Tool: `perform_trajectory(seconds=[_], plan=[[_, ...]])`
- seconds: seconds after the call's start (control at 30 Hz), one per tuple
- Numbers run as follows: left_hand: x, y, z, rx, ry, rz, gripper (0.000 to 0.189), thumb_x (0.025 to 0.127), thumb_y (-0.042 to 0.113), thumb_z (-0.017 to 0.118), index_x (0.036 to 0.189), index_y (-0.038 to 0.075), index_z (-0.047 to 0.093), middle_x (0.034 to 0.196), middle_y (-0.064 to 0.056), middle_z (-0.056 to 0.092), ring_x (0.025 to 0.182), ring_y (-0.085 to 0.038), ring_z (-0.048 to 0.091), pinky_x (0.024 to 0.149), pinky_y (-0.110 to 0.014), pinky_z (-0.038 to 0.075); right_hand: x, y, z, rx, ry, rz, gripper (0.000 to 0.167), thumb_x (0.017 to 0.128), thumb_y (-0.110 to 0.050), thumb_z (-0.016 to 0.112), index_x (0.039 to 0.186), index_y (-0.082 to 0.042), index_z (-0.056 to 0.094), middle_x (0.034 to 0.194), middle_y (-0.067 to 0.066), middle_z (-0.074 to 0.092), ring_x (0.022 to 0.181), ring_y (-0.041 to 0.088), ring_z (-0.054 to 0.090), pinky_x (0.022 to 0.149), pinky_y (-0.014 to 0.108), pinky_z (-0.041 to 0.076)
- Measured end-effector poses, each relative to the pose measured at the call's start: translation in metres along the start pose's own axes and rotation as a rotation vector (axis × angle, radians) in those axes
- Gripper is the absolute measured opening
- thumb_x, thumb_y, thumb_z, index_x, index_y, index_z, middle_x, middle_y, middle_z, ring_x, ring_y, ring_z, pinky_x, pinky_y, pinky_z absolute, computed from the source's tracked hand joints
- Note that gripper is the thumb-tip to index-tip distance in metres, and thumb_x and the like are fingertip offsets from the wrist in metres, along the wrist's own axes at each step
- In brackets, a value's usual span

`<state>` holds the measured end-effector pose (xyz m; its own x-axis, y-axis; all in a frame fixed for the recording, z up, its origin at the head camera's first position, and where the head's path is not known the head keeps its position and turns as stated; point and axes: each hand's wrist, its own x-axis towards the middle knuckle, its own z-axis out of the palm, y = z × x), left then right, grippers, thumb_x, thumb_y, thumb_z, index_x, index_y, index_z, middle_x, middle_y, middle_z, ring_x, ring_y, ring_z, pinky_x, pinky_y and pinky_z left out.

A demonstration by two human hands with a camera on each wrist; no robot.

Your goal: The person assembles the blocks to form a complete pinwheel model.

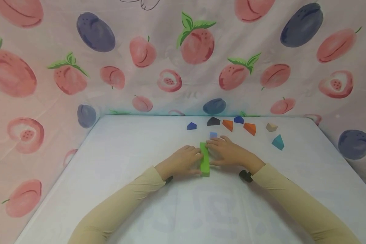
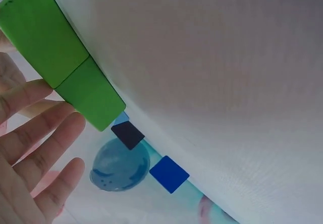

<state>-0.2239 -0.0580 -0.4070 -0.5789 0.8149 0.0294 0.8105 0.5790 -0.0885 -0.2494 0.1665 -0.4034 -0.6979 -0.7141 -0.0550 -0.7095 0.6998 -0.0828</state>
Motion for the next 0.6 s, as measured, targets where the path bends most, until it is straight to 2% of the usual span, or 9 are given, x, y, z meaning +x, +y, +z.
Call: perform_trajectory(seconds=[0.3, 0.5, 0.6], plan=[[-0.002, 0.001, 0.001, 0.033, 0.024, 0.025, 0.061, 0.085, 0.06, 0.053, 0.125, 0.014, 0.054, 0.123, -0.003, 0.057, 0.113, -0.017, 0.054, 0.103, -0.033, 0.04, -0.002, 0.004, 0.0, -0.01, 0.001, 0.01, 0.068, 0.084, -0.048, 0.063, 0.139, -0.013, 0.045, 0.144, 0.007, 0.045, 0.139, 0.03, 0.034, 0.112, 0.058, 0.02], [-0.001, -0.001, 0.002, 0.061, 0.05, 0.022, 0.066, 0.085, 0.063, 0.052, 0.128, 0.013, 0.052, 0.123, -0.002, 0.056, 0.114, -0.018, 0.054, 0.103, -0.033, 0.039, 0.008, 0.028, -0.007, 0.054, 0.094, 0.098, 0.049, 0.089, -0.031, 0.062, 0.132, -0.011, 0.051, 0.136, 0.01, 0.052, 0.132, 0.03, 0.041, 0.111, 0.057, 0.025], [0.0, -0.002, 0.003, 0.052, 0.05, 0.019, 0.066, 0.084, 0.063, 0.052, 0.127, 0.013, 0.052, 0.122, -0.002, 0.057, 0.114, -0.017, 0.053, 0.103, -0.033, 0.039, 0.017, 0.043, -0.007, 0.057, 0.122, 0.097, 0.041, 0.09, -0.019, 0.061, 0.129, -0.01, 0.054, 0.132, 0.011, 0.055, 0.128, 0.031, 0.044, 0.109, 0.054, 0.031]])
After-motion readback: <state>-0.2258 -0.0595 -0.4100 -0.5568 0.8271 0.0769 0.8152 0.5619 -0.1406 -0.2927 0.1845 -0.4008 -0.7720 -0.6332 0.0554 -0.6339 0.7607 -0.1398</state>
